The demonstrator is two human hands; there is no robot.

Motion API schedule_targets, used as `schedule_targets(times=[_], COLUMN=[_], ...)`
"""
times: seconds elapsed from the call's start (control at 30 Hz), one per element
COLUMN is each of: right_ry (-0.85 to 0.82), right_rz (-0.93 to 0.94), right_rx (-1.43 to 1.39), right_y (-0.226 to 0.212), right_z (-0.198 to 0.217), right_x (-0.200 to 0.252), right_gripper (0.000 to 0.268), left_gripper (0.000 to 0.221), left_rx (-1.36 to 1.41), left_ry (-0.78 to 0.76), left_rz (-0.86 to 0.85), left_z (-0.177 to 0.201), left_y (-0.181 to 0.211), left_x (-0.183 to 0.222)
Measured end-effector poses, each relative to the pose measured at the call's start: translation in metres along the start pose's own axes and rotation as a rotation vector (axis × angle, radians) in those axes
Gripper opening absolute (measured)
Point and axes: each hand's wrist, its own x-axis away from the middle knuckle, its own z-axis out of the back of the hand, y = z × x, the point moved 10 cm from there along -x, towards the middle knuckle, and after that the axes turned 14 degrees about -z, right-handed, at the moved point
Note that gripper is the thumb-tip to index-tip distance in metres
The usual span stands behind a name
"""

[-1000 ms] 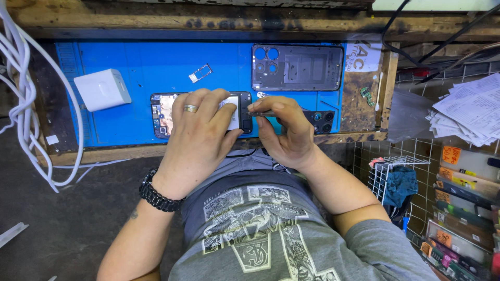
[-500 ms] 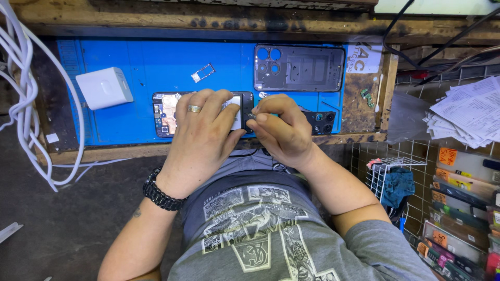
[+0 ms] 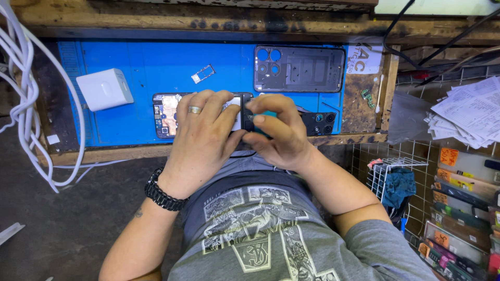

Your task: The person uses a small metal tool to pry and separate the screen assembly from the smartphone's frame. They then use tweezers to carefully lift and disconnect a ribbon cable from the motherboard. The person continues to manipulate the internal components and cables with their hands and tweezers.

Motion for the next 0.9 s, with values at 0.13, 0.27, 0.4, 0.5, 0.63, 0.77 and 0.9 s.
schedule_targets(times=[0.13,0.27,0.4,0.5,0.63,0.77,0.9], right_ry=[0.076,0.035,0.079,0.012,0.086,-0.049,0.007], right_rz=[-0.023,-0.044,0.012,-0.063,-0.051,-0.068,-0.06], right_rx=[0.05,-0.009,0.106,0.012,0.073,-0.073,0.029], right_y=[0.001,-0.004,-0.014,-0.015,-0.016,-0.015,-0.015], right_z=[0.002,0.0,0.004,0.004,0.009,0.005,0.003], right_x=[0.001,-0.005,-0.012,-0.018,-0.022,-0.021,-0.016], right_gripper=[0.051,0.048,0.05,0.047,0.046,0.046,0.044], left_gripper=[0.043,0.044,0.042,0.042,0.043,0.043,0.043], left_rx=[0.003,0.01,0.007,0.013,0.015,0.006,0.009], left_ry=[0.0,0.012,0.008,0.012,0.016,0.018,0.015], left_rz=[0.005,0.002,0.006,0.013,0.001,0.008,0.0], left_z=[-0.001,0.0,-0.001,0.0,0.0,0.0,0.0], left_y=[-0.001,0.0,-0.001,-0.001,-0.002,-0.001,-0.001], left_x=[0.001,0.002,0.002,0.004,0.001,0.005,0.002])
